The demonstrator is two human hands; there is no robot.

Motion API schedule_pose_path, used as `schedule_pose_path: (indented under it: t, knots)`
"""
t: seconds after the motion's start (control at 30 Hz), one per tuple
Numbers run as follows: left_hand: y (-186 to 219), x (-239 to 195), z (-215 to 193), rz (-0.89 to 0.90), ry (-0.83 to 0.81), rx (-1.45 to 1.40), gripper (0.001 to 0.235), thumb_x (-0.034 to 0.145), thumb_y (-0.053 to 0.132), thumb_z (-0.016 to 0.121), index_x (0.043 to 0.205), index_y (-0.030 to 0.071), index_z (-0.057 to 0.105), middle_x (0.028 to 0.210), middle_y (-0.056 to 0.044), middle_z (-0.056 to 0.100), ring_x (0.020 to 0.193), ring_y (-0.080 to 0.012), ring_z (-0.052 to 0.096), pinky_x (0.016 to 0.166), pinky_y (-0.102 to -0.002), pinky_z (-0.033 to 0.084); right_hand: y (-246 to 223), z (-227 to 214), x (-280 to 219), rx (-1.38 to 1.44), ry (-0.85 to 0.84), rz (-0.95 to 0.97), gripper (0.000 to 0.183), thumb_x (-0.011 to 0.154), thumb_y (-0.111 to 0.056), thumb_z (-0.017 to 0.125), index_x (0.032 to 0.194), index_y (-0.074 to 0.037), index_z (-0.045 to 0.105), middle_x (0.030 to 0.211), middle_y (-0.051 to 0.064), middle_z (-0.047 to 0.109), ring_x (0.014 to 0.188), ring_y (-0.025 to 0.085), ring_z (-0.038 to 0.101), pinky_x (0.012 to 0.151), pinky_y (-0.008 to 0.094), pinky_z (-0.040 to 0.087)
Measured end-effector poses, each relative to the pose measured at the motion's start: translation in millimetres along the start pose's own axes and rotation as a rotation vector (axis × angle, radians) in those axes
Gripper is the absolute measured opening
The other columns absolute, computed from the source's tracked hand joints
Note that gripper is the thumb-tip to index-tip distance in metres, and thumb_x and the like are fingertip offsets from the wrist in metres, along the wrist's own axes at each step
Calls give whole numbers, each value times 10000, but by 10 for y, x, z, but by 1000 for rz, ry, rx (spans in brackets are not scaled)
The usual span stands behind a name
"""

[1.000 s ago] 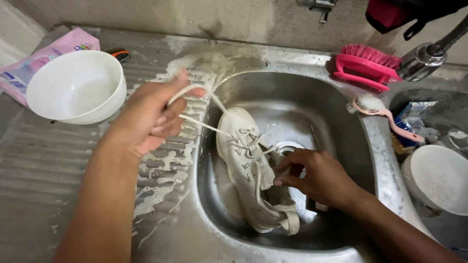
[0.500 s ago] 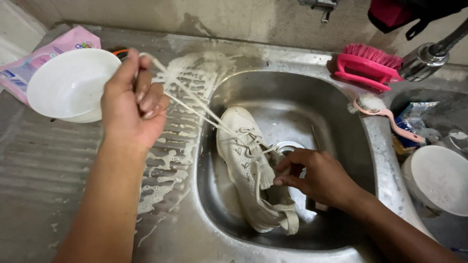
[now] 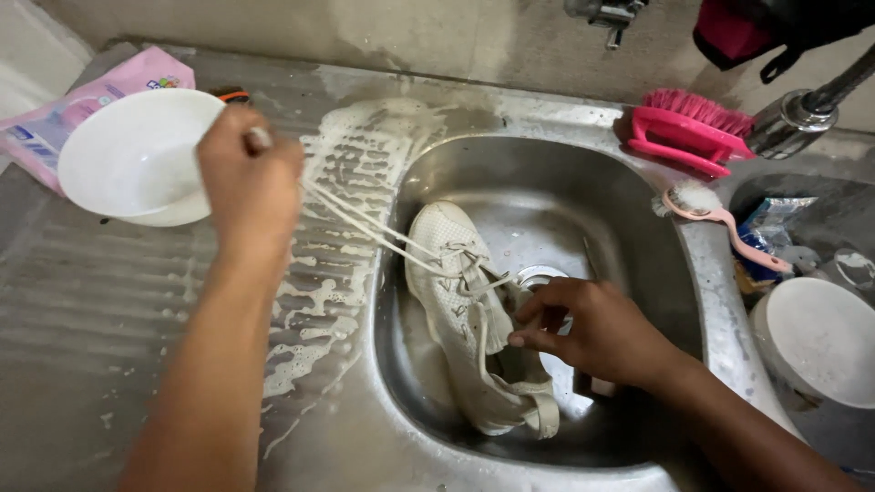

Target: The person unties the laces on a pair of white sneakers placed in a stainless steel sink. They pull the laces through the eyelets and remove them from the shoes, handling the shoes and laces by hand throughout the clip.

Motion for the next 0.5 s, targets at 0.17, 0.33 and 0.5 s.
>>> schedule_pose_path:
  t: [0.17, 0.33, 0.5]
  knots:
    - [634, -223, -139, 253, -426, 832, 114, 816, 104, 571, 920, 151, 560, 900, -101, 639, 902, -483, 673, 802, -610, 491, -6, -12, 2, -20, -25, 30, 219, 735, -215, 893, 945, -170, 845, 767, 95, 774, 768, 254, 812, 710, 398, 624]
    - [746, -214, -279, 367, -372, 1116, 292, 783, -5, 725, 1004, 135, 596, 1265, -103, 478, 981, -520, 683, 802, -684, 552, -29, 24, -14, 13, -28, 11, 205, 755, -172, 871, 959, -172, 851, 789, 107, 784, 783, 249, 809, 694, 372, 642]
    - [597, -178, -185, 423, -368, 1131, 586, 709, -5, 841, 1201, 159, 568, 1260, -127, 464, 1119, -491, 609, 838, -699, 538, -183, -22, 9, 6, 32, -67, 183, 778, -200, 868, 957, -168, 855, 837, 112, 761, 802, 240, 787, 646, 350, 637]
Point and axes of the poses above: each hand's wrist, its own x-axis towards the middle knuckle, its own z-axis out of the palm, y = z × x, the point moved 3 cm from there along x, towards the middle knuckle
